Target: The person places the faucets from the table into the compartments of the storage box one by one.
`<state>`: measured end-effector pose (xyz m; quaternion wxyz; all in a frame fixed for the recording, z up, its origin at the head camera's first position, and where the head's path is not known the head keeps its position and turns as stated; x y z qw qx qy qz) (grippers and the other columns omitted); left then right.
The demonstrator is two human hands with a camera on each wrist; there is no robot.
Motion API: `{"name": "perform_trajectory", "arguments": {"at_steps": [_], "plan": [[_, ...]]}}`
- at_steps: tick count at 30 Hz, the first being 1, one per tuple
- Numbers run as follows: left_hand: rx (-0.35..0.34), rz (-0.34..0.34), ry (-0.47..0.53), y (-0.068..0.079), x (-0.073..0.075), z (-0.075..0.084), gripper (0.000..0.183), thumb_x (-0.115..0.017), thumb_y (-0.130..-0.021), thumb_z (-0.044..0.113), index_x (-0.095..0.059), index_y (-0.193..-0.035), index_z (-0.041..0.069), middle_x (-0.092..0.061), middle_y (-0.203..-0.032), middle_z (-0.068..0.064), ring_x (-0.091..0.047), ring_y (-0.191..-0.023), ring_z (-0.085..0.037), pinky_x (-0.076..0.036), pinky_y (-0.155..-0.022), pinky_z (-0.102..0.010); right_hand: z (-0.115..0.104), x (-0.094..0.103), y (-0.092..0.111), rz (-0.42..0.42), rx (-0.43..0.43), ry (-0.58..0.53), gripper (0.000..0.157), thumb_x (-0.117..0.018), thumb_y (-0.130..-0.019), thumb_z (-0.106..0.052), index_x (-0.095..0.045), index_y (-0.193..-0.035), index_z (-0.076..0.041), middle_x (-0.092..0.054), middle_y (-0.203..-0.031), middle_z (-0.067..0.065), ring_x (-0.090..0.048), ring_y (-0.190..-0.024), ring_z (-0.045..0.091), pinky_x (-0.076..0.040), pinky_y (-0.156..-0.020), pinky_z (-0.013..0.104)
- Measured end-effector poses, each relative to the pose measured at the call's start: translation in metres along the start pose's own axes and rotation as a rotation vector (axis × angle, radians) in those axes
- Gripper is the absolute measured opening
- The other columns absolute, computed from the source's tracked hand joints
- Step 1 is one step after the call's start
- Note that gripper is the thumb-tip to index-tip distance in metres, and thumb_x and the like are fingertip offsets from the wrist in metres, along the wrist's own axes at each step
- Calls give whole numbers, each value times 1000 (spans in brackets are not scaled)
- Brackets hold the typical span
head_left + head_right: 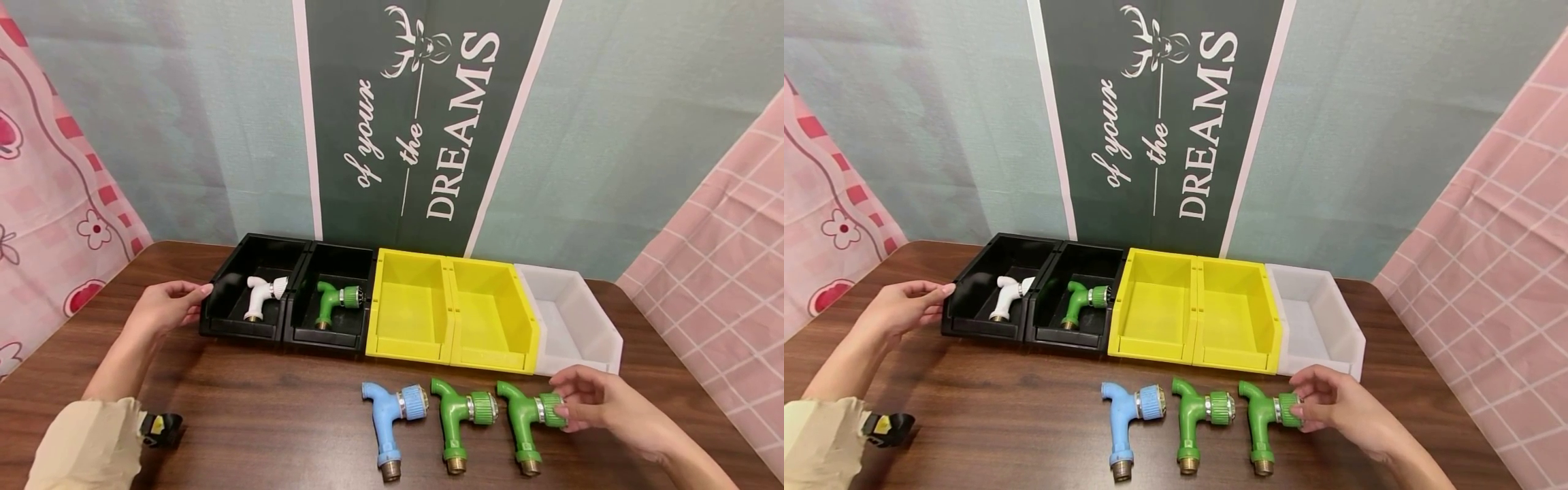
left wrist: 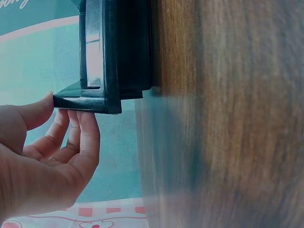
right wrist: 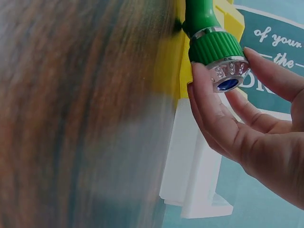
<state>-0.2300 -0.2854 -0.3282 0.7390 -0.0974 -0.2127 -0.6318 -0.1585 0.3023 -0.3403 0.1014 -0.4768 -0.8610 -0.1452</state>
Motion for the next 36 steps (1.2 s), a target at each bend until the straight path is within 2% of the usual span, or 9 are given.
{"name": "perform_trajectory", "arguments": {"at_steps": [6,16,21,25,28,30,36], "plan": [[-9,1,2,0,0,0,46,-53,-92,32,-52,-105,-13,-54,-73,5,-54,-63,-3,-53,-61,-23,-2,1,1,18,25,14,26,-55,-88,1,-46,-111,9,-56,-96,14,-61,-80,17,-53,-64,42],[-2,2,-2,1,-1,-1,47,-53,-92,32,-51,-106,-13,-53,-74,4,-54,-63,-3,-53,-61,-22,-6,5,3,47,76,72,23,-55,-88,4,-45,-107,13,-58,-94,11,-61,-79,15,-54,-62,40],[-1,-1,-4,1,0,-1,47,-52,-92,33,-51,-106,-12,-53,-74,5,-54,-63,-2,-53,-61,-22,-9,8,4,55,114,72,21,-53,-87,7,-51,-108,3,-59,-94,8,-61,-80,16,-54,-62,39],[7,-2,-6,0,0,-1,47,-52,-92,33,-51,-107,-12,-53,-75,4,-54,-63,-2,-53,-62,-22,-13,11,5,58,148,70,29,-52,-87,10,-54,-109,-9,-60,-95,6,-62,-81,16,-54,-62,39],[10,-2,-5,0,0,-1,47,-52,-92,33,-51,-107,-12,-53,-75,4,-55,-63,-2,-53,-62,-22,-16,15,6,68,157,73,33,-52,-86,11,-54,-110,-12,-61,-96,5,-62,-81,16,-54,-62,38],[10,-1,-8,1,0,-1,47,-52,-92,33,-51,-107,-12,-53,-75,4,-55,-63,-2,-53,-62,-22,-19,17,6,77,155,80,32,-52,-86,11,-54,-110,-10,-62,-97,5,-63,-81,17,-54,-61,38],[13,-1,-5,0,0,-1,45,-53,-92,32,-52,-105,-11,-53,-74,4,-54,-63,-3,-53,-62,-22,-21,27,6,117,110,87,31,-52,-87,9,-55,-109,-13,-63,-96,5,-63,-80,18,-54,-63,39]]}}
Point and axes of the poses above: each hand's wrist, its own y-axis away from the middle knuckle, its own x-axis out of the back of the hand, z = x × y, the point moved 6 cm from there along -y, towards the middle knuckle
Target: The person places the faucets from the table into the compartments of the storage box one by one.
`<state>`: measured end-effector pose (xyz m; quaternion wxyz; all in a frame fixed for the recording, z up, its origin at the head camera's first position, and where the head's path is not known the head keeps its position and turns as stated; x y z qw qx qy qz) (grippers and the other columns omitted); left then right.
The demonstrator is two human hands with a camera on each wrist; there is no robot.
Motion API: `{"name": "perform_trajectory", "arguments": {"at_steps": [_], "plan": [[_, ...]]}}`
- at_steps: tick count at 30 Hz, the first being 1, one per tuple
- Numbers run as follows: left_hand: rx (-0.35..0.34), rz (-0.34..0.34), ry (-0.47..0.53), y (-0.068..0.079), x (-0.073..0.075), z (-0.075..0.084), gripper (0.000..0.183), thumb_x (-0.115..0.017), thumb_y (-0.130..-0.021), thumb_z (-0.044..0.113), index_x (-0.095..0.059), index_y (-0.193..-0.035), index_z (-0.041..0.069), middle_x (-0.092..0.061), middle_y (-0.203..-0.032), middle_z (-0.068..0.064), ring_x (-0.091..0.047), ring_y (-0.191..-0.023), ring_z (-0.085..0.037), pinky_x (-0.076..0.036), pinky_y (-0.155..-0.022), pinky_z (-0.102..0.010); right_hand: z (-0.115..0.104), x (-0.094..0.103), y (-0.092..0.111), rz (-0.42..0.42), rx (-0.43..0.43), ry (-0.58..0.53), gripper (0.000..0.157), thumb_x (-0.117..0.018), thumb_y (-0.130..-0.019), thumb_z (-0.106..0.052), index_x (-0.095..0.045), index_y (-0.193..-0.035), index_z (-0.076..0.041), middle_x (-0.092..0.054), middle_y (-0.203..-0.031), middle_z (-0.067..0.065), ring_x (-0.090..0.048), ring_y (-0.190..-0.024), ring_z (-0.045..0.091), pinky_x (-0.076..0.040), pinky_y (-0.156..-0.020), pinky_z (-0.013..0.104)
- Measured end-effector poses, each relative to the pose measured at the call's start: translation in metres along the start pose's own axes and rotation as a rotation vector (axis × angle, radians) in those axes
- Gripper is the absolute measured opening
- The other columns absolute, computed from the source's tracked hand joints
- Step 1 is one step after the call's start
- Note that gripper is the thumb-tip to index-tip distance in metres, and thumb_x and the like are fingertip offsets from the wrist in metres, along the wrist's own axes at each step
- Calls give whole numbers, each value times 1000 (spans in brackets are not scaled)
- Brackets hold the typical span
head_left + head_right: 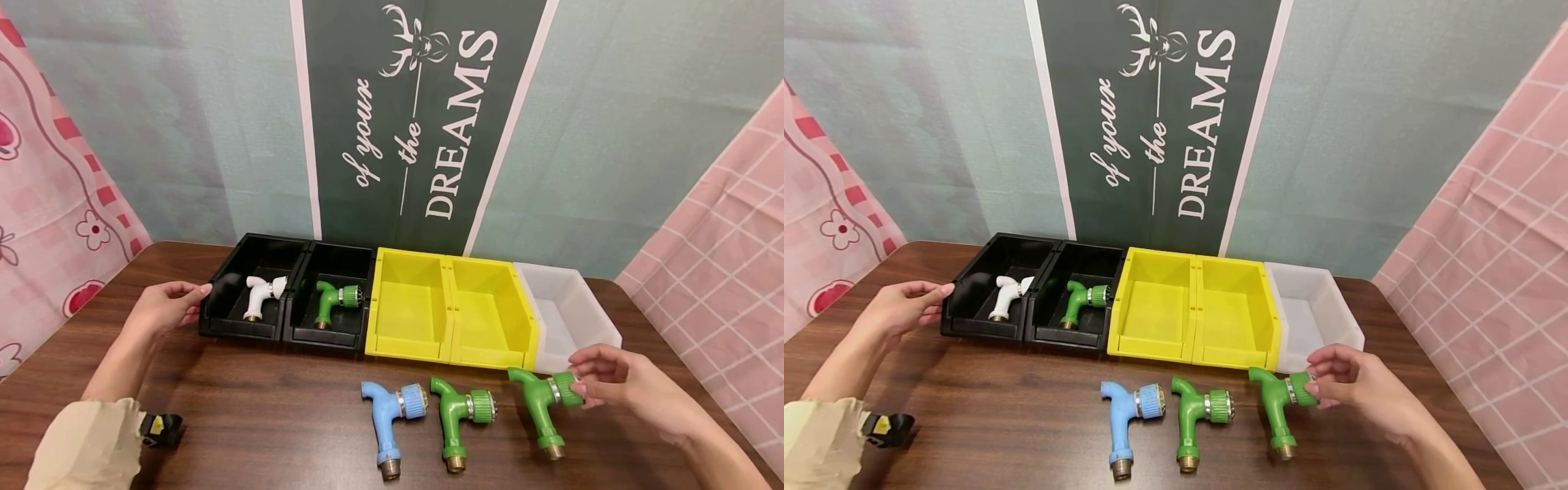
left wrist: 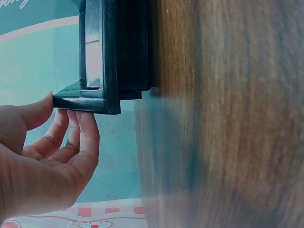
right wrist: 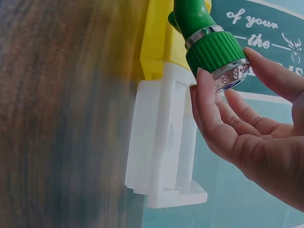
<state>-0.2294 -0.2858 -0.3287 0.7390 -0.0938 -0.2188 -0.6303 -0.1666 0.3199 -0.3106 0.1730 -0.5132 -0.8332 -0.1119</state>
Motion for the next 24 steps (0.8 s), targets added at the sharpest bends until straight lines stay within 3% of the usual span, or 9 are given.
{"name": "perform_trajectory", "arguments": {"at_steps": [8,18,24], "plan": [[-1,4,2,0,0,-1,45,-53,-92,32,-52,-104,-11,-53,-73,5,-55,-62,-2,-53,-61,-22,2,13,-1,47,-14,-90,34,-50,-87,11,-58,-107,-15,-64,-94,5,-64,-79,19,-54,-65,37],[4,12,19,2,0,0,42,-53,-92,31,-53,-102,-10,-53,-73,5,-55,-62,-3,-52,-61,-21,1,25,-2,113,-55,-74,28,-55,-86,8,-57,-105,-12,-67,-88,8,-64,-70,26,-54,-63,38],[-5,9,16,2,0,1,42,-53,-92,32,-54,-101,-10,-54,-73,5,-55,-63,-2,-52,-61,-22,-1,32,-1,106,-9,-137,32,-51,-86,13,-57,-107,-11,-67,-93,8,-65,-75,24,-54,-65,38]]}}
Point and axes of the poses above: each hand's wrist, its own y-axis away from the middle knuckle, its own x-axis out of the back of the hand, z = x × y, the point moved 6 cm from there along -y, towards the middle knuckle
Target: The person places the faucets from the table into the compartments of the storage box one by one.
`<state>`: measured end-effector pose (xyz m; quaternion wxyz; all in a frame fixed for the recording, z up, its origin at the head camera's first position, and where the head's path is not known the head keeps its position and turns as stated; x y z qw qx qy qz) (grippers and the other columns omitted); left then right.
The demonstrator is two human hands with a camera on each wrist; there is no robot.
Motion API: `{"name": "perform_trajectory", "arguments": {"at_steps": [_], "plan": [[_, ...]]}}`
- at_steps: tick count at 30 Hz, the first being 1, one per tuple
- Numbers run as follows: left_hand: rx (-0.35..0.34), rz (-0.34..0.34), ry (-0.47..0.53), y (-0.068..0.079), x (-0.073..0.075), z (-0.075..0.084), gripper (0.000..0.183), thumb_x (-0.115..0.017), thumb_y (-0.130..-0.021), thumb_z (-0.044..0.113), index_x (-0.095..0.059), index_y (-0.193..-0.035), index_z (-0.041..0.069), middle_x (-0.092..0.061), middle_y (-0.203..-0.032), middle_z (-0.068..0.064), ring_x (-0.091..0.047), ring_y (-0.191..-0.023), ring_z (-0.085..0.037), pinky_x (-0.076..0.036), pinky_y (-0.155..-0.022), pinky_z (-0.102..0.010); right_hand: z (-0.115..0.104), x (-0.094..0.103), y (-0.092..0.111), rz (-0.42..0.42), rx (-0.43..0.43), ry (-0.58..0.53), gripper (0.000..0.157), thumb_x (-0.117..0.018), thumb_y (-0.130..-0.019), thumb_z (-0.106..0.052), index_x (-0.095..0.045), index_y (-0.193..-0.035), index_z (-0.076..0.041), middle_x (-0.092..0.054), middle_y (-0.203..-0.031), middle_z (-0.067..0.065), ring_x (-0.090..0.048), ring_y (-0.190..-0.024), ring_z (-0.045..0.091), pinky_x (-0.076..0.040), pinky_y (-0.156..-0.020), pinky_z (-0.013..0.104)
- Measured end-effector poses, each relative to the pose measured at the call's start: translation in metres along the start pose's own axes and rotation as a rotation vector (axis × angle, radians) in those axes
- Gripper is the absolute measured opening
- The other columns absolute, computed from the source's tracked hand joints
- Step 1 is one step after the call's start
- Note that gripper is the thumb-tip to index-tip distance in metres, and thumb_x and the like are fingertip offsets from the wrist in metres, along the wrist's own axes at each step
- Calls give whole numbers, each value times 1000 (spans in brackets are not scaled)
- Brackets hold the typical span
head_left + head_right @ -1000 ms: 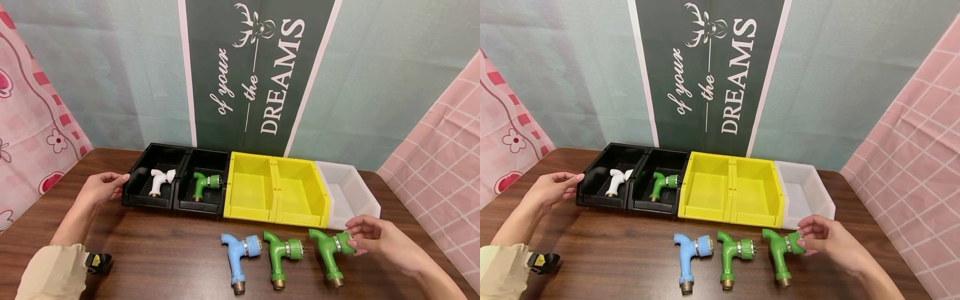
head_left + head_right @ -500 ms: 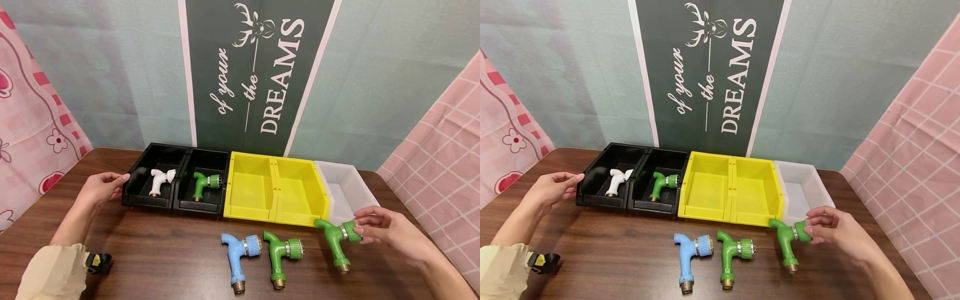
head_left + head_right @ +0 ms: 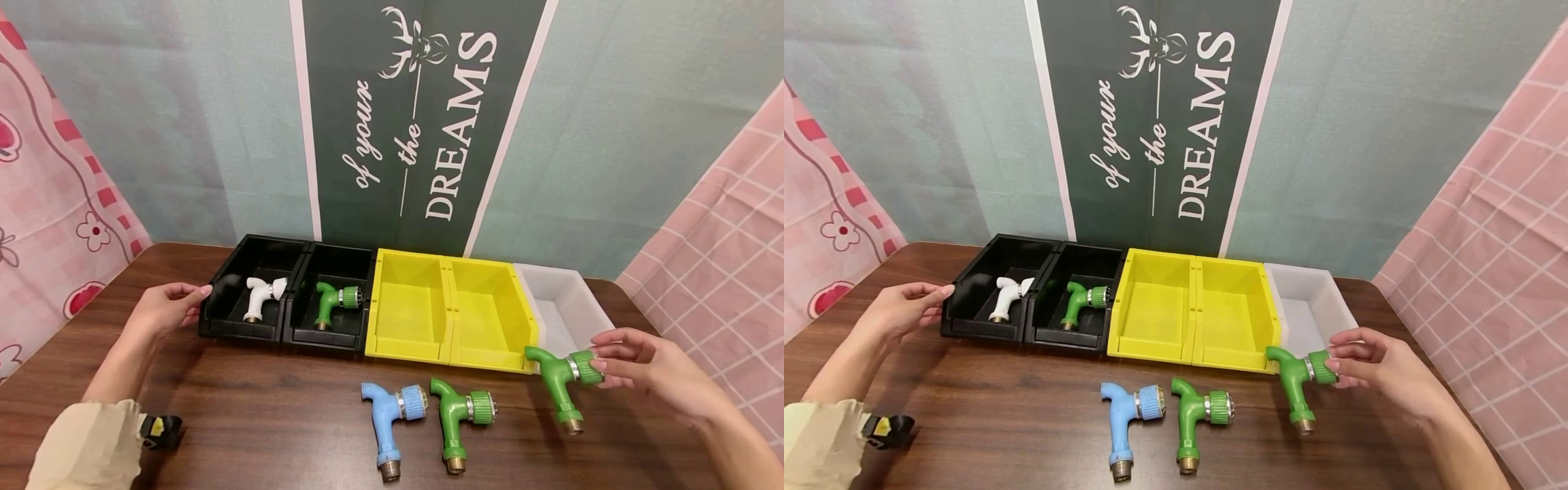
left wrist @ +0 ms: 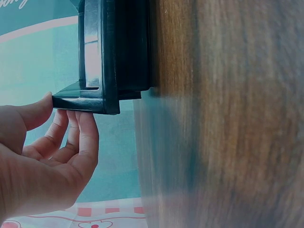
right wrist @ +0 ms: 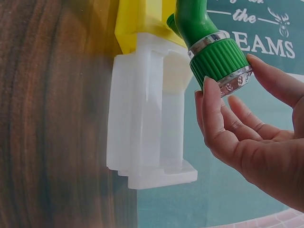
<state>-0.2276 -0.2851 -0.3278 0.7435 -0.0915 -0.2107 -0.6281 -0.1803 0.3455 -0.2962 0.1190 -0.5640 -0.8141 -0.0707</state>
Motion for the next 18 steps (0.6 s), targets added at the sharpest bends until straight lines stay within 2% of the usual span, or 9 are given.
{"name": "perform_trajectory", "arguments": {"at_steps": [2,5,7,9,12,18], "plan": [[0,1,-12,0,0,0,44,-53,-92,33,-53,-103,-10,-54,-74,5,-55,-63,-2,-52,-62,-22,-1,3,0,18,-7,25,32,-50,-86,12,-57,-107,-12,-67,-93,7,-64,-75,24,-54,-65,37],[3,1,-24,0,0,0,46,-52,-92,34,-52,-104,-11,-54,-75,4,-55,-64,-2,-52,-62,-22,-2,10,1,72,-41,120,33,-52,-87,8,-57,-107,-17,-67,-90,5,-64,-72,23,-53,-62,32],[6,0,-21,-1,0,0,46,-52,-92,34,-52,-104,-11,-53,-75,4,-55,-63,-2,-52,-62,-21,-4,13,1,75,-36,109,34,-51,-88,9,-57,-108,-17,-67,-90,4,-64,-71,23,-53,-62,30],[6,1,-20,-1,0,0,45,-52,-92,33,-53,-104,-11,-53,-75,5,-55,-63,-2,-52,-61,-21,-6,16,0,64,-10,49,35,-49,-88,11,-58,-108,-15,-67,-91,5,-64,-72,21,-53,-62,30],[5,2,-17,-1,0,-1,44,-52,-92,32,-53,-103,-10,-53,-74,5,-55,-63,-2,-52,-61,-21,-8,19,-3,20,41,-103,37,-44,-87,18,-57,-109,-8,-66,-93,8,-64,-76,20,-54,-65,32],[-2,2,-13,-1,-1,0,44,-53,-92,32,-53,-103,-11,-54,-74,5,-55,-63,-1,-52,-61,-21,-9,26,-7,16,46,-206,34,-42,-87,19,-57,-109,-3,-65,-95,10,-64,-80,22,-54,-68,37]]}}
Point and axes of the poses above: each hand's wrist, its own y-axis away from the middle knuckle, its own x-axis out of the back of the hand, z = x × y, the point moved 6 cm from there along -y, towards the middle knuckle
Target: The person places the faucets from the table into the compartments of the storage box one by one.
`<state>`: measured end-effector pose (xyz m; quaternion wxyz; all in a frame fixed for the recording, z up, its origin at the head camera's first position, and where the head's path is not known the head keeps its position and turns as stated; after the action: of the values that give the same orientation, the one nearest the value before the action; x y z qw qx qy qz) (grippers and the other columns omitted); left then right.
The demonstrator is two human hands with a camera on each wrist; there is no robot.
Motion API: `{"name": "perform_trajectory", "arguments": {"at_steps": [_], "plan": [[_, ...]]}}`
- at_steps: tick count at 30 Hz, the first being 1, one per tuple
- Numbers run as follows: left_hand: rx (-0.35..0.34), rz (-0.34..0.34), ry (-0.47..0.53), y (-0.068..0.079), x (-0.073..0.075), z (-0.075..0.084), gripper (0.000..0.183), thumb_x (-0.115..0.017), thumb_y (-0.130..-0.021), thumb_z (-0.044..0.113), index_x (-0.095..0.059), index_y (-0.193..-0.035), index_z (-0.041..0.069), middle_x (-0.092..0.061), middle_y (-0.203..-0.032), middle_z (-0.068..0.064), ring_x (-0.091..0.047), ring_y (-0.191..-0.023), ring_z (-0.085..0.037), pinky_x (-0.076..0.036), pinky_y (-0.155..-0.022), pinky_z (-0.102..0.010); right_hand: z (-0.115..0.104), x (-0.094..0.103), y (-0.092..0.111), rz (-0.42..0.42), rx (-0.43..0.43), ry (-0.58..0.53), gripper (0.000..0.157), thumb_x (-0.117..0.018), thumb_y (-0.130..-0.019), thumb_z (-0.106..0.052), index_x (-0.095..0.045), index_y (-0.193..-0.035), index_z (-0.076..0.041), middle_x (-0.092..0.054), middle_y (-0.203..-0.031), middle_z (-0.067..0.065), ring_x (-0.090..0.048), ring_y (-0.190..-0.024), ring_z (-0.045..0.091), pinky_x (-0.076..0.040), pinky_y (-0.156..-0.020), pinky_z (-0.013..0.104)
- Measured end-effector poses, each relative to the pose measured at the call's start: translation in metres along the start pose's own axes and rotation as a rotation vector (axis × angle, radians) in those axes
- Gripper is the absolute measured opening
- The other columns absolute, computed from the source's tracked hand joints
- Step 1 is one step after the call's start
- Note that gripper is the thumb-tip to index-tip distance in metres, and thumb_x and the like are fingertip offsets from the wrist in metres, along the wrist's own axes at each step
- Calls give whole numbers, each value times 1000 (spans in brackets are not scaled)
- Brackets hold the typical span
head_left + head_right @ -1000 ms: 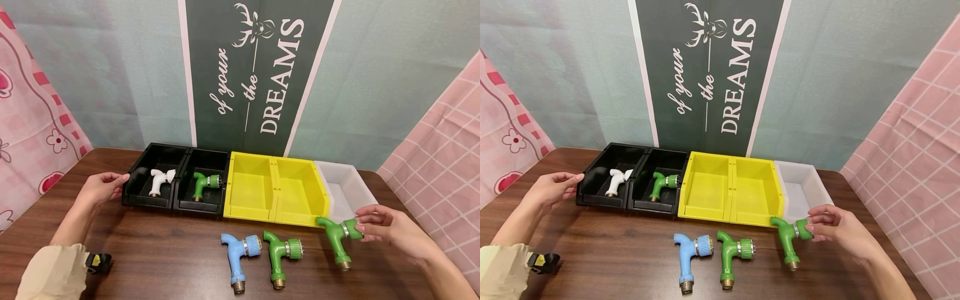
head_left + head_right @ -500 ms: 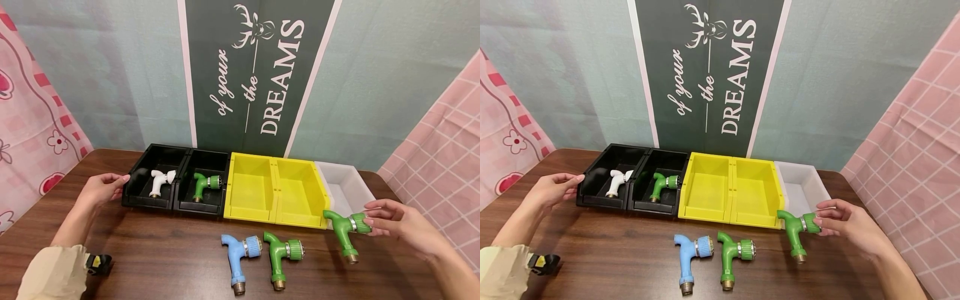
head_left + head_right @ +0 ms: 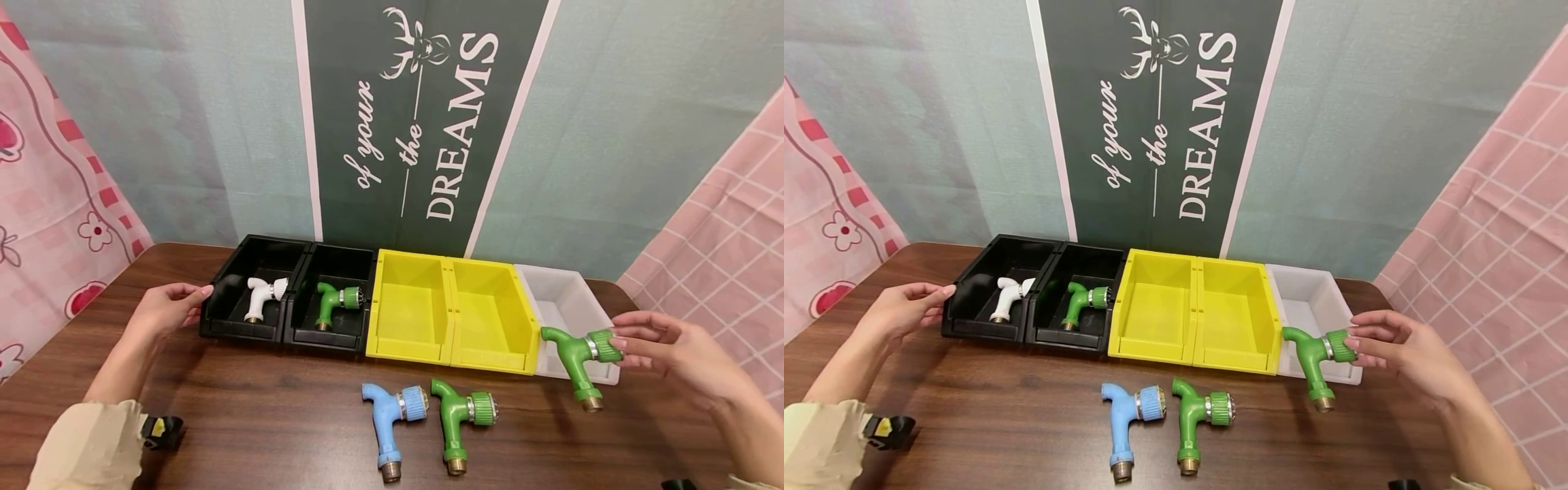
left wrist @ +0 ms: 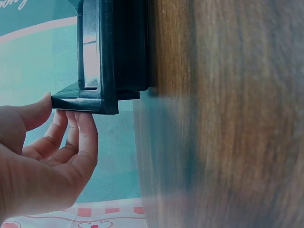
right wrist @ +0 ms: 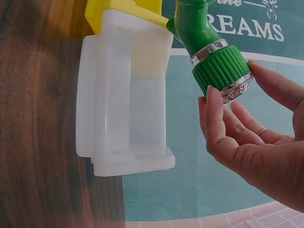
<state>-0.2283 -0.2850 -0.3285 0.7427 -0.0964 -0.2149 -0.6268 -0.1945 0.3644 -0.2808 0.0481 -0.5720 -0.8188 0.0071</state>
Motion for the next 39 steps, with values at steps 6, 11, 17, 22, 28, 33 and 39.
{"name": "perform_trajectory", "arguments": {"at_steps": [6,11,17,22,28,33,39], "plan": [[-3,0,6,0,0,0,44,-53,-92,31,-53,-103,-11,-53,-74,4,-55,-63,-2,-52,-61,-21,-4,4,-3,-39,14,-58,38,-39,-88,20,-58,-110,-4,-66,-96,10,-64,-83,21,-53,-70,37],[-1,3,6,0,0,0,45,-53,-92,32,-53,-104,-12,-53,-74,5,-55,-63,-2,-52,-62,-21,-5,7,-5,-35,24,-79,38,-39,-87,20,-59,-109,-4,-66,-97,11,-64,-84,21,-53,-70,36],[-12,11,-7,1,0,1,47,-53,-92,32,-51,-105,-13,-53,-74,5,-55,-62,-2,-52,-61,-21,-6,13,-7,-31,39,-97,37,-39,-87,20,-59,-107,-3,-66,-97,12,-64,-84,22,-53,-69,36],[-7,11,-5,1,0,0,46,-53,-92,32,-52,-104,-12,-53,-74,5,-55,-62,-2,-52,-61,-21,-6,17,-11,-8,23,-84,36,-40,-87,20,-61,-105,-3,-66,-95,12,-65,-82,21,-53,-69,35],[5,6,-8,1,-1,0,45,-53,-92,32,-53,-104,-11,-53,-74,4,-55,-63,-2,-52,-61,-21,-7,20,-19,25,0,-122,34,-40,-86,22,-62,-101,-1,-67,-92,14,-65,-80,22,-54,-68,34],[6,16,-4,1,-1,1,44,-53,-92,31,-53,-103,-12,-53,-73,4,-55,-62,-3,-52,-61,-21,-7,21,-25,50,-17,-125,33,-42,-86,22,-62,-99,-1,-67,-92,13,-65,-80,22,-54,-69,35],[5,20,-1,1,0,1,44,-54,-92,31,-53,-103,-11,-53,-74,3,-54,-62,-3,-52,-61,-22,-6,25,-31,104,-67,-72,29,-47,-86,18,-63,-96,-4,-66,-90,10,-65,-79,20,-54,-69,33]]}}
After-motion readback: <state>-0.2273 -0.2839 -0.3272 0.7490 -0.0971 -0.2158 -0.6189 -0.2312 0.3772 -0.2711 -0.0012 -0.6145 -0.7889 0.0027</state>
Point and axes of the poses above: each hand's wrist, its own y-axis away from the middle knuckle, its own x-axis out of the back of the hand, z = x × y, the point moved 6 cm from there along -y, towards the middle knuckle
